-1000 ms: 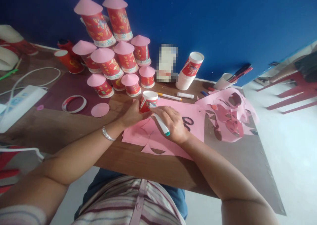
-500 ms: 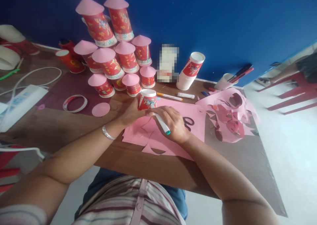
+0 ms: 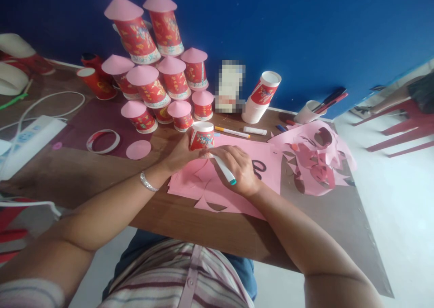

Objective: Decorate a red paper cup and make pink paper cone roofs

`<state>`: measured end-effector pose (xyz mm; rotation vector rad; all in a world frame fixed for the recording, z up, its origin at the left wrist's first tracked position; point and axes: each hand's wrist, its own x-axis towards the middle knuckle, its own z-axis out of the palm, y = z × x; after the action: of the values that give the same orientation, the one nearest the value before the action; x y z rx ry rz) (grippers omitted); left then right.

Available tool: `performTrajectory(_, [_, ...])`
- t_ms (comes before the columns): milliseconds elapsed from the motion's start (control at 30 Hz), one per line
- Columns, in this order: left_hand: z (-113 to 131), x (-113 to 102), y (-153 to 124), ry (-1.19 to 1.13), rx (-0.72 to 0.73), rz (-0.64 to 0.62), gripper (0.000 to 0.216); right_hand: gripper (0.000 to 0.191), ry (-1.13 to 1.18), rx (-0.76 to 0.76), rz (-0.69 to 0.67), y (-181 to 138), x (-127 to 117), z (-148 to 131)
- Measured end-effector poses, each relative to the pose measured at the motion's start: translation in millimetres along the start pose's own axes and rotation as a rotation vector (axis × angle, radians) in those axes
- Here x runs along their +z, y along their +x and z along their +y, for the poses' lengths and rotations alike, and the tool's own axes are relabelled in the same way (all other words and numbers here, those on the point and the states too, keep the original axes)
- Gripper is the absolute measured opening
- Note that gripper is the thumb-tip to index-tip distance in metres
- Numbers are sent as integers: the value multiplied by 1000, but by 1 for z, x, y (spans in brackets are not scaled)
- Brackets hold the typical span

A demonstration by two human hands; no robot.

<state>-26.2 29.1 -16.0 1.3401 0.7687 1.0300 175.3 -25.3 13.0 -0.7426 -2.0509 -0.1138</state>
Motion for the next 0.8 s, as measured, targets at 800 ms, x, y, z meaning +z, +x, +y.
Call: performTrajectory(800, [4, 8, 0, 272, 101, 8, 71, 39, 35, 8, -59, 2, 0, -3])
